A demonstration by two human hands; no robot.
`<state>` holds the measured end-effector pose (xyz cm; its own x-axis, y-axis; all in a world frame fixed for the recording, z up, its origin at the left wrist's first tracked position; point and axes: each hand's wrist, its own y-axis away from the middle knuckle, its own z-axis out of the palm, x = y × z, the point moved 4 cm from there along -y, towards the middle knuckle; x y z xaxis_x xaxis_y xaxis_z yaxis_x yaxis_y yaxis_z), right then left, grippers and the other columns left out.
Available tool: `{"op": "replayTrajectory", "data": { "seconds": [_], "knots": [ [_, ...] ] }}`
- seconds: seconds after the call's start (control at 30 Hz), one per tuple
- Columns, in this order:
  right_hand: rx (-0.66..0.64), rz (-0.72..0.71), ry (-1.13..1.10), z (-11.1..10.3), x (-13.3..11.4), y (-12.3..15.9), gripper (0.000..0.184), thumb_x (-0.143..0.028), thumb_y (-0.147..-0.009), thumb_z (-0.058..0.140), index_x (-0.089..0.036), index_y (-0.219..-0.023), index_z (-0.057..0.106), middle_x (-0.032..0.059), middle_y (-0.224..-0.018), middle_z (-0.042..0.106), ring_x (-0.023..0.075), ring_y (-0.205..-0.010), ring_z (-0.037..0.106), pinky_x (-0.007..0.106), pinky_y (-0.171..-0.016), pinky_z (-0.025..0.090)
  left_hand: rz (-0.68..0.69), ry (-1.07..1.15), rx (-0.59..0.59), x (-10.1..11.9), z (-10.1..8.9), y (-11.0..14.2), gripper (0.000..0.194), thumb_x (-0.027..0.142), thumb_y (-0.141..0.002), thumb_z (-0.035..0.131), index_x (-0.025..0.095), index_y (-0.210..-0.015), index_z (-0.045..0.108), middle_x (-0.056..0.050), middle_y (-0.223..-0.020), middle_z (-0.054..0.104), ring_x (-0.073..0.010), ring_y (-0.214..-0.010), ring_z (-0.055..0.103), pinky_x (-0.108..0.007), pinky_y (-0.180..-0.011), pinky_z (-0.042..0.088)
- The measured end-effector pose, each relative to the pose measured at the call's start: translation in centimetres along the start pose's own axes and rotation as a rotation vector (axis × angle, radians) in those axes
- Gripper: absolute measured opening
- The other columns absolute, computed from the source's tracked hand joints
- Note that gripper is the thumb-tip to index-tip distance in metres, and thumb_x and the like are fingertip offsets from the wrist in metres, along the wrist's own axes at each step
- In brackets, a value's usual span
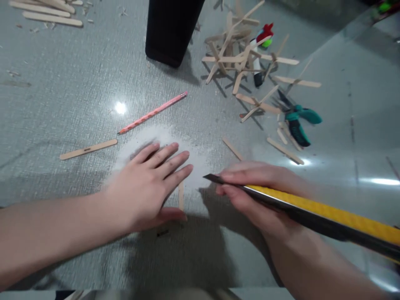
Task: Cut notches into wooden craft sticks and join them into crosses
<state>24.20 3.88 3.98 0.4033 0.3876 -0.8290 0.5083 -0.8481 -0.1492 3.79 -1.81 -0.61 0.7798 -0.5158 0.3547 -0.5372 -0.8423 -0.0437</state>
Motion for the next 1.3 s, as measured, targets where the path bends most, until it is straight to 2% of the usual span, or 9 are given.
{"op": "replayTrajectory", "data": {
  "seconds": [0.1,0.23,0.3,0.37,0.47,0.77,0.93,1.07,1.3],
  "knots": [
    [-0.088,-0.14,0.039,-1.0,-0.8,-0.8,0.022,-0.012,-0.092,0.071,-0.033,-0.1,0.076,-0.0016,-0.087,0.08,0.0159,-0.074,0.077,0.025,-0.068,0.063,-0.007,0.024,-0.064,-0.2,0.0,-0.8,0.066,0.062,-0.099,0.057,0.024,-0.152,0.055,-0.008,-0.166,0.044,-0.037,-0.158,0.032,-0.061,-0.129,0.022],
    [-0.31,-0.297,0.023,0.2,-0.1,-1.6,0.022,-0.007,-0.088,0.071,-0.027,-0.098,0.075,-0.0011,-0.081,0.079,0.0136,-0.067,0.076,0.021,-0.063,0.062,0.019,0.083,-0.075,-0.2,-0.6,-1.3,0.056,0.041,-0.097,0.057,0.025,-0.15,0.058,-0.007,-0.167,0.044,-0.0357,-0.158,0.033,-0.06,-0.13,0.02],
    [-0.288,-0.294,-0.05,0.7,0.7,-1.9,0.018,-0.008,-0.089,0.069,-0.024,-0.096,0.074,-0.0002,-0.077,0.078,0.0134,-0.065,0.075,0.021,-0.062,0.061,0.019,0.087,-0.059,0.0,-0.7,-1.5,0.062,0.045,-0.095,0.06,0.023,-0.153,0.054,-0.008,-0.168,0.041,-0.0358,-0.159,0.032,-0.06,-0.13,0.019],
    [-0.271,-0.279,-0.095,1.2,1.3,-2.1,0.015,-0.01,-0.091,0.07,-0.023,-0.096,0.074,0.0009,-0.077,0.077,0.0143,-0.064,0.075,0.023,-0.062,0.062,0.014,0.073,-0.047,0.3,-0.5,-1.6,0.075,0.059,-0.094,0.062,0.02,-0.156,0.05,-0.011,-0.169,0.038,-0.0363,-0.16,0.029,-0.059,-0.131,0.017],
    [-0.332,-0.307,-0.113,1.6,1.7,-2.2,0.017,-0.011,-0.091,0.07,-0.025,-0.1,0.075,0.0006,-0.076,0.077,0.0147,-0.063,0.075,0.023,-0.061,0.062,-0.014,0.051,-0.061,0.5,-0.2,-1.7,0.087,0.073,-0.09,0.062,0.019,-0.156,0.05,-0.012,-0.17,0.036,-0.0367,-0.161,0.027,-0.06,-0.131,0.015],
    [-0.382,-0.282,-0.098,2.0,2.0,-1.8,0.014,-0.013,-0.094,0.069,-0.025,-0.101,0.072,0.0009,-0.081,0.079,0.0143,-0.068,0.076,0.023,-0.065,0.063,0.023,0.092,-0.066,0.2,-0.1,-1.7,0.079,0.06,-0.089,0.069,0.027,-0.158,0.046,-0.011,-0.171,0.033,-0.0358,-0.16,0.028,-0.061,-0.131,0.016],
    [-0.373,-0.371,-0.082,2.4,1.9,-1.6,0.021,-0.008,-0.091,0.068,-0.025,-0.102,0.07,0.0008,-0.08,0.079,0.0153,-0.069,0.077,0.024,-0.067,0.065,0.035,0.084,-0.043,0.1,0.1,-1.7,0.072,0.064,-0.093,0.064,0.029,-0.154,0.051,-0.012,-0.17,0.036,-0.0375,-0.159,0.03,-0.063,-0.129,0.018],
    [-0.399,-0.38,-0.086,2.6,2.0,-1.7,0.02,-0.009,-0.091,0.067,-0.024,-0.103,0.07,0.0011,-0.081,0.079,0.0139,-0.068,0.077,0.022,-0.066,0.064,0.034,0.081,-0.033,0.2,0.2,-1.8,0.081,0.07,-0.087,0.068,0.027,-0.154,0.052,-0.012,-0.17,0.037,-0.0385,-0.158,0.032,-0.063,-0.129,0.019],
    [-0.418,-0.432,-0.03,2.8,1.9,-2.1,0.022,-0.009,-0.091,0.065,-0.027,-0.103,0.069,0.0002,-0.081,0.081,0.0136,-0.068,0.078,0.02,-0.063,0.065,0.051,0.063,-0.039,0.2,0.4,-1.8,0.08,0.061,-0.084,0.074,0.027,-0.153,0.052,-0.009,-0.17,0.036,-0.037,-0.158,0.034,-0.062,-0.13,0.02]
  ]
}}
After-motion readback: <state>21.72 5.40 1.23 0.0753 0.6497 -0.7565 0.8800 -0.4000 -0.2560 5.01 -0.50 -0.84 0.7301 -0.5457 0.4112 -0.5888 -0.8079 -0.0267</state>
